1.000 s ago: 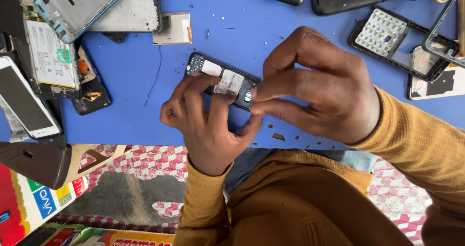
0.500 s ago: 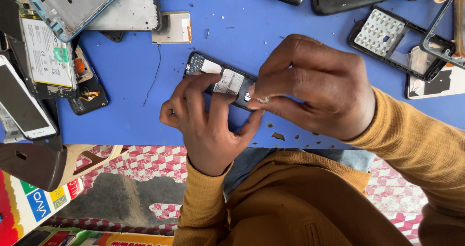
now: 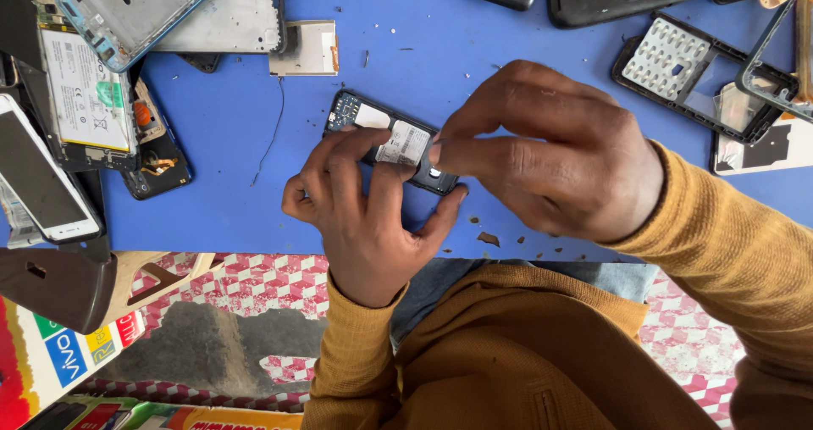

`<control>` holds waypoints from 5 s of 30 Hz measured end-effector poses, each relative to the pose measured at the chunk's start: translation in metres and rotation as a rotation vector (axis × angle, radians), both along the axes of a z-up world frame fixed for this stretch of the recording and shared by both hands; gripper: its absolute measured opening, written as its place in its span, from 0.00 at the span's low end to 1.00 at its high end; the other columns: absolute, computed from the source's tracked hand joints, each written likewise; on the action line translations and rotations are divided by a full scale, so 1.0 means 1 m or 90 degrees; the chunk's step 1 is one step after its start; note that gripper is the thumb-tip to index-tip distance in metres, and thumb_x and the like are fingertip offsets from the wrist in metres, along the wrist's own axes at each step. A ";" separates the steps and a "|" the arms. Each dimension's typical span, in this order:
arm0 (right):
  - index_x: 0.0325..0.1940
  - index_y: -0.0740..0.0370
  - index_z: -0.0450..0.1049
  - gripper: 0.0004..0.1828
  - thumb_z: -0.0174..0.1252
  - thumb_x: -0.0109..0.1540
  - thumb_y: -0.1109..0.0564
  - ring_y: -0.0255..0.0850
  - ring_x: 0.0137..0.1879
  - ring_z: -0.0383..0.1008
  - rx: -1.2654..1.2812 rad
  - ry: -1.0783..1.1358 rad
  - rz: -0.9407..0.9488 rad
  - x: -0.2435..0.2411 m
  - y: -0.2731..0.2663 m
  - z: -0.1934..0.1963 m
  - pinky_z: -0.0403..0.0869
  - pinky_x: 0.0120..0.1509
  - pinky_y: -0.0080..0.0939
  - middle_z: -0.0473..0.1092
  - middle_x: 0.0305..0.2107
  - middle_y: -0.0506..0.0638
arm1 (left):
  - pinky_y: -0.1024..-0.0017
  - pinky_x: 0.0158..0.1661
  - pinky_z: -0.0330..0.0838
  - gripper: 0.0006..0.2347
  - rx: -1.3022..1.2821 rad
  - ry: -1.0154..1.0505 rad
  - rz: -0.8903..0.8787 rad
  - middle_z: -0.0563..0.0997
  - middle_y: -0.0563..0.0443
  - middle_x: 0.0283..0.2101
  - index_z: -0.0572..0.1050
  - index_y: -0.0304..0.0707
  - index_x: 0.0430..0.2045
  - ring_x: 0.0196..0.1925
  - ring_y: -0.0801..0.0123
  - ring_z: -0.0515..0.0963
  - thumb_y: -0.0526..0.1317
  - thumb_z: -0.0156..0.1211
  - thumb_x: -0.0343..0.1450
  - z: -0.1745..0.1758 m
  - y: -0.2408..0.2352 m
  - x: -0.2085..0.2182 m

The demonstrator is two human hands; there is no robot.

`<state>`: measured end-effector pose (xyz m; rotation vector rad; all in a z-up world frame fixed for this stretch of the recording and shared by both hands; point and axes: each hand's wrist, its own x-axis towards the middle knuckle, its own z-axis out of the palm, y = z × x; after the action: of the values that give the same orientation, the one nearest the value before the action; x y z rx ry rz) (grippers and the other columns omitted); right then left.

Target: The person uses a screwdriver to remove screws from the back of a mobile phone, then separates the back cover and internal components. The person continues to unscrew and separate parts of the phone's internal assembly on a cluttered workbench.

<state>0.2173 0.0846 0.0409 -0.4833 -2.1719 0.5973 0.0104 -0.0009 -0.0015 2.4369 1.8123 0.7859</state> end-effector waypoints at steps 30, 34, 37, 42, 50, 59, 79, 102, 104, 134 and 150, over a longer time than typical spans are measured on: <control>0.44 0.69 0.77 0.16 0.72 0.54 0.63 0.47 0.43 0.79 -0.107 0.013 -0.002 0.001 -0.004 -0.005 0.80 0.45 0.42 0.74 0.40 0.60 | 0.50 0.60 0.51 0.19 -0.006 0.008 0.009 0.74 0.48 0.56 0.76 0.42 0.40 0.64 0.52 0.69 0.55 0.72 0.69 0.000 -0.001 0.001; 0.46 0.66 0.78 0.15 0.72 0.56 0.63 0.43 0.41 0.79 -0.140 0.030 0.015 0.006 -0.003 -0.003 0.78 0.42 0.40 0.74 0.39 0.56 | 0.49 0.59 0.50 0.20 0.022 -0.008 -0.003 0.73 0.47 0.55 0.74 0.41 0.37 0.63 0.51 0.69 0.57 0.72 0.69 -0.003 0.002 0.001; 0.42 0.70 0.75 0.14 0.71 0.55 0.67 0.47 0.46 0.81 -0.146 0.005 0.001 0.006 -0.004 0.000 0.82 0.48 0.42 0.76 0.39 0.55 | 0.50 0.58 0.50 0.20 0.008 -0.004 -0.008 0.73 0.46 0.56 0.75 0.41 0.38 0.63 0.50 0.69 0.56 0.71 0.69 0.000 0.001 0.000; 0.46 0.67 0.78 0.19 0.74 0.54 0.62 0.45 0.44 0.79 -0.106 -0.005 0.002 0.002 -0.005 -0.003 0.80 0.46 0.44 0.76 0.40 0.57 | 0.50 0.58 0.51 0.18 0.003 -0.001 0.003 0.74 0.47 0.55 0.75 0.41 0.36 0.63 0.51 0.70 0.54 0.70 0.68 0.004 0.001 0.001; 0.45 0.68 0.74 0.15 0.70 0.57 0.66 0.44 0.47 0.81 -0.152 0.016 0.001 0.006 -0.003 -0.002 0.82 0.49 0.42 0.77 0.43 0.54 | 0.51 0.56 0.50 0.19 0.018 -0.012 0.000 0.74 0.47 0.55 0.73 0.43 0.35 0.62 0.51 0.70 0.56 0.71 0.68 0.004 0.002 0.001; 0.45 0.64 0.78 0.17 0.76 0.56 0.59 0.41 0.40 0.78 -0.131 0.017 -0.026 0.001 -0.004 -0.005 0.78 0.42 0.38 0.73 0.38 0.53 | 0.52 0.55 0.50 0.17 0.015 -0.020 0.004 0.75 0.49 0.54 0.73 0.44 0.33 0.62 0.54 0.71 0.54 0.71 0.68 0.002 0.002 0.000; 0.48 0.72 0.71 0.20 0.68 0.54 0.70 0.48 0.44 0.80 -0.134 0.041 -0.021 0.001 -0.009 -0.001 0.80 0.43 0.41 0.75 0.43 0.61 | 0.51 0.55 0.50 0.18 0.029 -0.041 -0.002 0.75 0.47 0.52 0.73 0.42 0.32 0.61 0.52 0.70 0.54 0.73 0.66 0.005 0.002 0.000; 0.49 0.67 0.75 0.17 0.67 0.57 0.71 0.44 0.49 0.80 -0.039 0.049 -0.118 -0.005 -0.021 -0.008 0.78 0.51 0.40 0.77 0.43 0.56 | 0.48 0.51 0.53 0.20 0.103 -0.084 -0.006 0.74 0.49 0.48 0.74 0.39 0.32 0.60 0.54 0.68 0.54 0.72 0.61 0.012 -0.009 -0.003; 0.48 0.67 0.75 0.17 0.69 0.56 0.69 0.43 0.47 0.80 -0.033 0.048 -0.116 -0.006 -0.021 -0.014 0.78 0.50 0.39 0.76 0.42 0.56 | 0.48 0.51 0.53 0.20 0.114 -0.083 -0.006 0.74 0.49 0.48 0.75 0.39 0.32 0.60 0.55 0.68 0.54 0.72 0.61 0.008 -0.012 -0.004; 0.45 0.69 0.76 0.08 0.65 0.61 0.67 0.43 0.44 0.80 -0.180 -0.003 -0.059 -0.004 -0.020 -0.010 0.78 0.49 0.38 0.75 0.41 0.56 | 0.48 0.52 0.52 0.19 0.106 -0.057 0.006 0.74 0.49 0.49 0.75 0.40 0.30 0.61 0.55 0.68 0.55 0.72 0.63 -0.002 -0.009 -0.002; 0.43 0.70 0.75 0.07 0.63 0.62 0.66 0.42 0.43 0.81 -0.197 -0.029 -0.081 0.001 -0.016 -0.016 0.79 0.48 0.38 0.76 0.40 0.56 | 0.48 0.55 0.51 0.20 0.110 -0.056 -0.003 0.74 0.50 0.50 0.74 0.40 0.30 0.61 0.55 0.68 0.56 0.72 0.64 -0.005 -0.008 -0.003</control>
<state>0.2186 0.0687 0.0250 -0.7999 -2.0796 0.8642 0.0075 -0.0093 -0.0068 2.4605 1.7778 1.0734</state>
